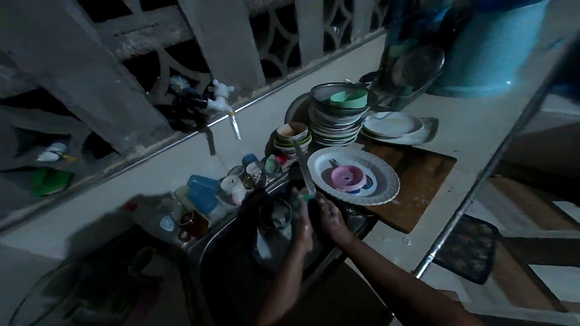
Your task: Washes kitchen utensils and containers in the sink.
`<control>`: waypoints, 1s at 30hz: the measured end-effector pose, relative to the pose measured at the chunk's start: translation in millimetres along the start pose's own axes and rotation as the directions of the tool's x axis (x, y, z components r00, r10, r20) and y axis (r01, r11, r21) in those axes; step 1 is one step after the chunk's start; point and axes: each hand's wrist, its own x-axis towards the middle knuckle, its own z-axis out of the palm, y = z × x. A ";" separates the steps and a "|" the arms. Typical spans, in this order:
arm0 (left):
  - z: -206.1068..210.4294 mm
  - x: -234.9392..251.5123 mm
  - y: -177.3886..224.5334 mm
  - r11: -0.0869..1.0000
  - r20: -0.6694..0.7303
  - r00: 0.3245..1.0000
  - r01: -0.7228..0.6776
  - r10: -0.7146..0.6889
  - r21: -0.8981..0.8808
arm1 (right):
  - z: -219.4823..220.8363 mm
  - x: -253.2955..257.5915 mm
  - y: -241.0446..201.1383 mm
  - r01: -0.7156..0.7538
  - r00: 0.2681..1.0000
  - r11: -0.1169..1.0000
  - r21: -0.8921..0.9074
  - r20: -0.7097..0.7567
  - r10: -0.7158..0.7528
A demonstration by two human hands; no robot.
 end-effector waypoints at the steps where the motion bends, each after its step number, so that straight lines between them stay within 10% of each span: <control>1: 8.3 -2.8 -8.0 0.995 0.027 0.996 -0.092 0.091 0.044 | 5.8 4.6 1.2 0.012 0.999 0.999 0.037 -0.035 -0.011; 8: 10.6 18.6 7.8 0.961 -0.135 0.967 -0.184 0.214 0.206 | 19.8 1.7 15.7 0.236 0.970 0.971 -0.017 -0.048 -0.237; 14: 26.7 8.7 20.6 0.729 0.170 0.953 -0.301 0.251 0.615 | 11.3 -4.2 2.2 -0.020 0.983 0.931 0.365 -0.164 0.085; 19: 35.2 -4.9 -16.6 0.714 0.197 0.867 -0.490 0.457 0.500 | -7.3 2.6 -2.7 -0.128 0.948 0.867 0.482 -0.198 0.250; 30: 14.4 -1.0 -46.4 0.874 0.130 0.928 -0.372 0.349 0.313 | -58.0 52.8 5.5 -0.334 0.937 0.859 -0.389 -0.033 0.349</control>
